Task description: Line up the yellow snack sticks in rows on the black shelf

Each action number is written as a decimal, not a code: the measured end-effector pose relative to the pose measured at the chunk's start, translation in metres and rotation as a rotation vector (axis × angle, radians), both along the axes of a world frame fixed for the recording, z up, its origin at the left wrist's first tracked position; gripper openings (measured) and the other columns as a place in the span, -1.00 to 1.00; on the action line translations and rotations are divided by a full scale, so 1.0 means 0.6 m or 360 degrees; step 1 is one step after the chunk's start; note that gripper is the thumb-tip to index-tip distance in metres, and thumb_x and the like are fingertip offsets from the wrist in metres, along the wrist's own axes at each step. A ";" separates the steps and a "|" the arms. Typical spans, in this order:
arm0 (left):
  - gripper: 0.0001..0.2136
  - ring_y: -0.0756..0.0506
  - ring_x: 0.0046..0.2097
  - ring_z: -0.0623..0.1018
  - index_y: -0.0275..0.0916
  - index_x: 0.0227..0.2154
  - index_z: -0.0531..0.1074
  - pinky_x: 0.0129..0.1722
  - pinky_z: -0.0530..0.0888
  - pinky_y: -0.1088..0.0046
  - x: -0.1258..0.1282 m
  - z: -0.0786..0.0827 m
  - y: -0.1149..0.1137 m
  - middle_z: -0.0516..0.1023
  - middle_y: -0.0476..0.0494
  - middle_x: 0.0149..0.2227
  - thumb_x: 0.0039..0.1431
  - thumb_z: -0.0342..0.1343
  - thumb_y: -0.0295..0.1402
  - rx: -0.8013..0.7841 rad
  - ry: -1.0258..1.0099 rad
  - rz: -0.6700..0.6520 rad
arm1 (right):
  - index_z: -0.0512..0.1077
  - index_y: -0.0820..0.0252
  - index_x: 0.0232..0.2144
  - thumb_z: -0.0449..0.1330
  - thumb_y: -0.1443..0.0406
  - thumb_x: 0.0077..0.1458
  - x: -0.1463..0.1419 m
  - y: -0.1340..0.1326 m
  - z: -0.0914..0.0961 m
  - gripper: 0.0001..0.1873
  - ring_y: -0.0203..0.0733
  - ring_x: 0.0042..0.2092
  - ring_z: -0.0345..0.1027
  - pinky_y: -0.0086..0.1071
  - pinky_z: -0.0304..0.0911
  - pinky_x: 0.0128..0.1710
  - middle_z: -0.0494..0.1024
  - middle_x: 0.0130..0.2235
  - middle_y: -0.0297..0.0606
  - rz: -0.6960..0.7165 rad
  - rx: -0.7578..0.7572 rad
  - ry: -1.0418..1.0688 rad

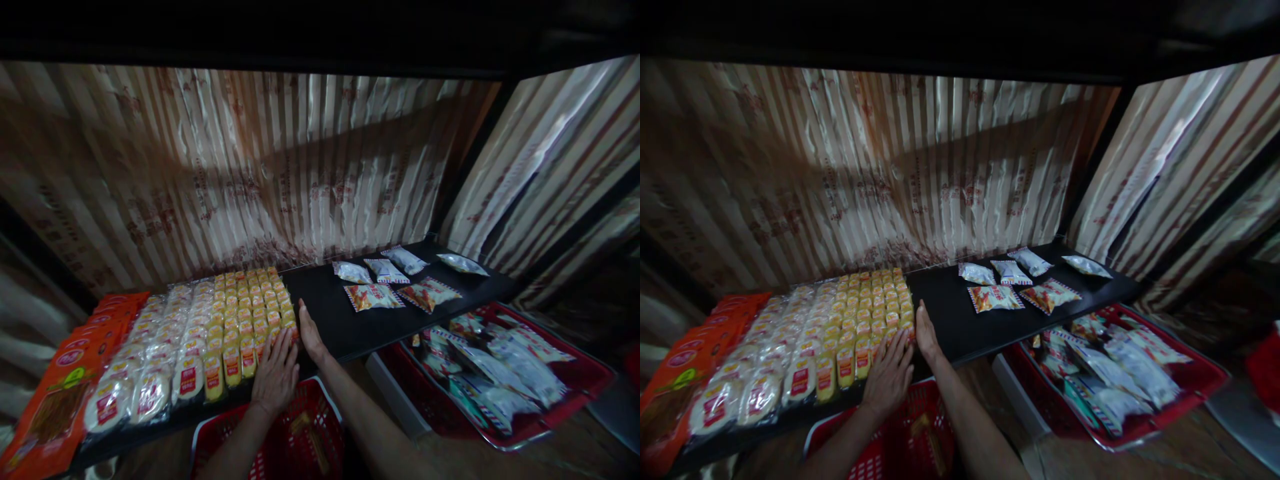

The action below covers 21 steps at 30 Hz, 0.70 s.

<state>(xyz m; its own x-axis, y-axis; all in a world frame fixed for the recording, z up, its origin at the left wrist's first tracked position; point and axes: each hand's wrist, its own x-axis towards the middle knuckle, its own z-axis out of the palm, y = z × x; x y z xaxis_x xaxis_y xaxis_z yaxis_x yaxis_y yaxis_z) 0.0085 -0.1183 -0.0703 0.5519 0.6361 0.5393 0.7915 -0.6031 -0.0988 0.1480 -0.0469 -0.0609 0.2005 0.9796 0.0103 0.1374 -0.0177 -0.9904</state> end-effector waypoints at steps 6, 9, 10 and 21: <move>-0.55 -0.19 0.31 0.10 -0.25 0.15 0.26 0.28 -0.01 0.09 0.000 -0.006 0.002 0.16 -0.22 0.28 0.22 -0.11 -0.26 -0.0016 0.0006 0.0043 | 0.18 0.12 0.21 -0.25 -0.17 0.16 -0.021 0.014 -0.013 -0.23 -0.17 0.29 0.02 -0.21 -0.04 0.27 0.24 0.24 -0.26 0.0138 0.0041 0.0084; -0.54 -0.19 0.31 0.10 -0.24 0.16 0.26 0.29 -0.04 0.12 0.000 -0.007 0.002 0.16 -0.20 0.28 0.23 -0.10 -0.22 0.0018 0.0021 0.0055 | 0.18 0.10 0.21 -0.22 -0.21 0.11 -0.023 0.014 -0.018 -0.20 -0.16 0.29 0.00 -0.24 -0.07 0.28 0.22 0.25 -0.28 0.0136 0.0038 0.0178; -0.55 -0.18 0.31 0.10 -0.23 0.15 0.27 0.29 -0.05 0.13 0.000 -0.006 0.002 0.17 -0.19 0.28 0.23 -0.10 -0.21 0.0034 0.0019 0.0060 | 0.16 0.12 0.22 -0.21 -0.23 0.10 -0.021 0.015 -0.017 -0.17 -0.16 0.30 -0.01 -0.25 -0.09 0.29 0.19 0.27 -0.27 0.0125 0.0029 0.0214; -0.51 -0.18 0.31 0.10 -0.19 0.21 0.17 0.27 0.00 0.14 0.001 0.006 -0.001 0.17 -0.17 0.28 0.23 -0.10 -0.24 0.0057 0.0047 0.0079 | 0.15 0.18 0.22 -0.14 -0.27 0.02 -0.004 0.065 0.011 -0.09 -0.14 0.33 -0.12 -0.24 -0.26 0.32 0.09 0.30 -0.20 0.0107 -0.0047 0.0248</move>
<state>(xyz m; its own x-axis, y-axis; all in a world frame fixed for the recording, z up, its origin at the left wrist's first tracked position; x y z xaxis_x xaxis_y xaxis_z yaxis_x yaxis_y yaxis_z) 0.0088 -0.1187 -0.0670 0.5361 0.6436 0.5462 0.8167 -0.5590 -0.1431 0.1454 -0.0077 -0.0544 0.1316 0.9903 -0.0451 -0.0159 -0.0434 -0.9989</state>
